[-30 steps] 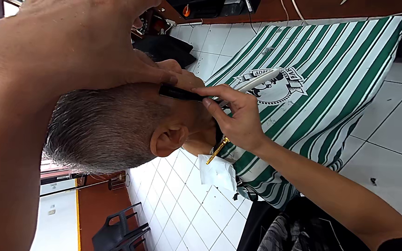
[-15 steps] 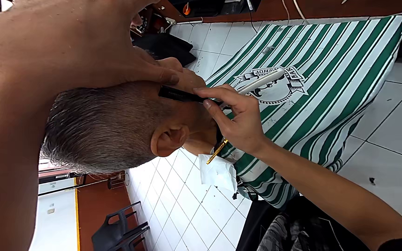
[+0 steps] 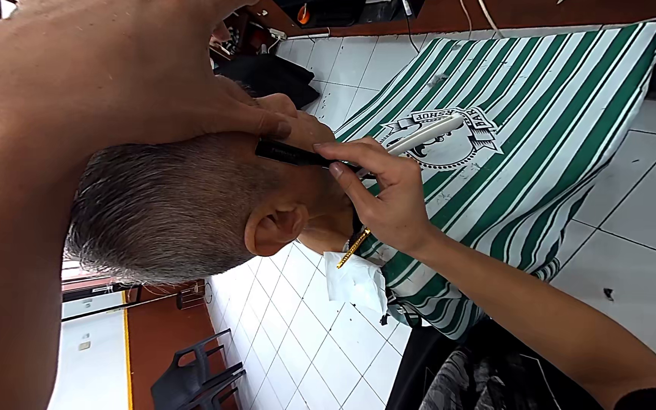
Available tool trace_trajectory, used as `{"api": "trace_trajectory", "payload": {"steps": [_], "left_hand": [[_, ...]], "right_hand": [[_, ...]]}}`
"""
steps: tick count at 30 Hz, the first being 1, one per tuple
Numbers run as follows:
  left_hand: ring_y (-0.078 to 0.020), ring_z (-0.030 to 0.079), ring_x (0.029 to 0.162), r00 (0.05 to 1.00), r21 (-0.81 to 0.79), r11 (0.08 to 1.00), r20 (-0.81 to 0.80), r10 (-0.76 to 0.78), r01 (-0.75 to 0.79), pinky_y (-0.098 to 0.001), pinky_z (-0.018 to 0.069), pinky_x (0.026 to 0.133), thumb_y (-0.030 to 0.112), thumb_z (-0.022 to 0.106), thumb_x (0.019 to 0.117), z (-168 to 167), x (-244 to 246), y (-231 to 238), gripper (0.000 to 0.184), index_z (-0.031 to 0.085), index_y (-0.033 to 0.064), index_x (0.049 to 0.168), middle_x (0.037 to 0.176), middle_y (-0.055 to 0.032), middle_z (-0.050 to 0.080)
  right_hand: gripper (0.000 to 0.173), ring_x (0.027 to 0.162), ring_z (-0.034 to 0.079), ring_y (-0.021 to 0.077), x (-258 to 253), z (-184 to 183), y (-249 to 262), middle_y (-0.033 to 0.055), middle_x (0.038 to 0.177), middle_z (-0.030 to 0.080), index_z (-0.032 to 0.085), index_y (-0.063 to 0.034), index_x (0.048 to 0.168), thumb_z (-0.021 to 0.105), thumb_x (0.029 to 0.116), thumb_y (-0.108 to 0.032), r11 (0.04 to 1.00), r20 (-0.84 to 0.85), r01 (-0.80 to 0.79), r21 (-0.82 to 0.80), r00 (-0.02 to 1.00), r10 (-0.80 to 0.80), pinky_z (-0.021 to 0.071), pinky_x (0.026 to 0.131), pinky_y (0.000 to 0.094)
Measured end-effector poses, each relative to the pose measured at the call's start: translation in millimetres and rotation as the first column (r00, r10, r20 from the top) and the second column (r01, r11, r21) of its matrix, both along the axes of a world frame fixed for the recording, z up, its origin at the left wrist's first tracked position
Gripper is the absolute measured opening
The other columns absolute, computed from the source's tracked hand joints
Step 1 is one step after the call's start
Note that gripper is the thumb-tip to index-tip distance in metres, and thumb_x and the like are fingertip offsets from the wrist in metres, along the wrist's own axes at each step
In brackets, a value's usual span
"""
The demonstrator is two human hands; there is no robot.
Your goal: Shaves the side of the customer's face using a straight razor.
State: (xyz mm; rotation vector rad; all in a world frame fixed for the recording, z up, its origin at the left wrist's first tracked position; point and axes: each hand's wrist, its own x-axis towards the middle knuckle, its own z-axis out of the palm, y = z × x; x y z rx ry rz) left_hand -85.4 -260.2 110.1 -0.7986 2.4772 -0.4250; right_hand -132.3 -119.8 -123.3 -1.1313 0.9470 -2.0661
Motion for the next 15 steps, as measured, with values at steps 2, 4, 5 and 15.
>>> {"api": "trace_trajectory", "payload": {"steps": [2, 4, 5, 15], "left_hand": [[-0.0174, 0.067, 0.083, 1.000, 0.011, 1.000, 0.002, -0.001, 0.001, -0.0541, 0.0509, 0.066, 0.088, 0.062, 0.0696, -1.1, 1.0, -1.9, 0.072, 0.064, 0.0411, 0.124, 0.091, -0.0030, 0.067], [-0.0157, 0.067, 0.086, 1.000, 0.020, 1.000, -0.008, -0.010, 0.011, -0.0537, 0.0523, 0.069, 0.089, 0.062, 0.0682, -1.1, 1.6, -2.4, 0.074, 0.064, 0.0417, 0.124, 0.096, -0.0020, 0.069], [-0.0143, 0.067, 0.087, 1.000, 0.025, 0.999, -0.016, -0.021, 0.021, -0.0522, 0.0526, 0.069, 0.089, 0.062, 0.0688, -0.8, 1.5, -1.8, 0.073, 0.064, 0.0413, 0.125, 0.098, -0.0012, 0.069], [-0.0151, 0.067, 0.087, 0.999, 0.004, 0.999, -0.016, -0.039, 0.040, -0.0525, 0.0521, 0.069, 0.086, 0.062, 0.0721, -1.0, 0.8, -1.3, 0.068, 0.065, 0.0421, 0.124, 0.096, -0.0011, 0.069]], "right_hand": [[0.024, 0.108, 0.068, 0.0208, 0.1, -1.3, -0.7, 0.0180, 0.117, 0.073, 0.072, 0.0080, 0.117, 0.059, 0.0968, 0.006, 0.999, -0.004, -0.004, -0.033, 1.000, 0.004, 0.0556, 0.093, 0.0289], [0.024, 0.110, 0.068, 0.0220, 0.3, -2.1, -1.1, 0.0187, 0.118, 0.073, 0.072, 0.0086, 0.116, 0.059, 0.0963, 0.007, 0.999, -0.004, -0.010, -0.053, 1.000, 0.010, 0.0556, 0.094, 0.0296], [0.024, 0.110, 0.069, 0.0221, 0.4, -2.4, -1.3, 0.0191, 0.118, 0.072, 0.072, 0.0087, 0.116, 0.059, 0.0959, 0.007, 0.998, -0.001, -0.014, -0.057, 1.000, 0.014, 0.0557, 0.094, 0.0298], [0.024, 0.108, 0.068, 0.0201, 1.2, -1.4, -1.7, 0.0185, 0.117, 0.072, 0.072, 0.0084, 0.117, 0.059, 0.0969, 0.006, 0.999, 0.016, -0.002, -0.033, 1.000, 0.002, 0.0554, 0.093, 0.0285]]}}
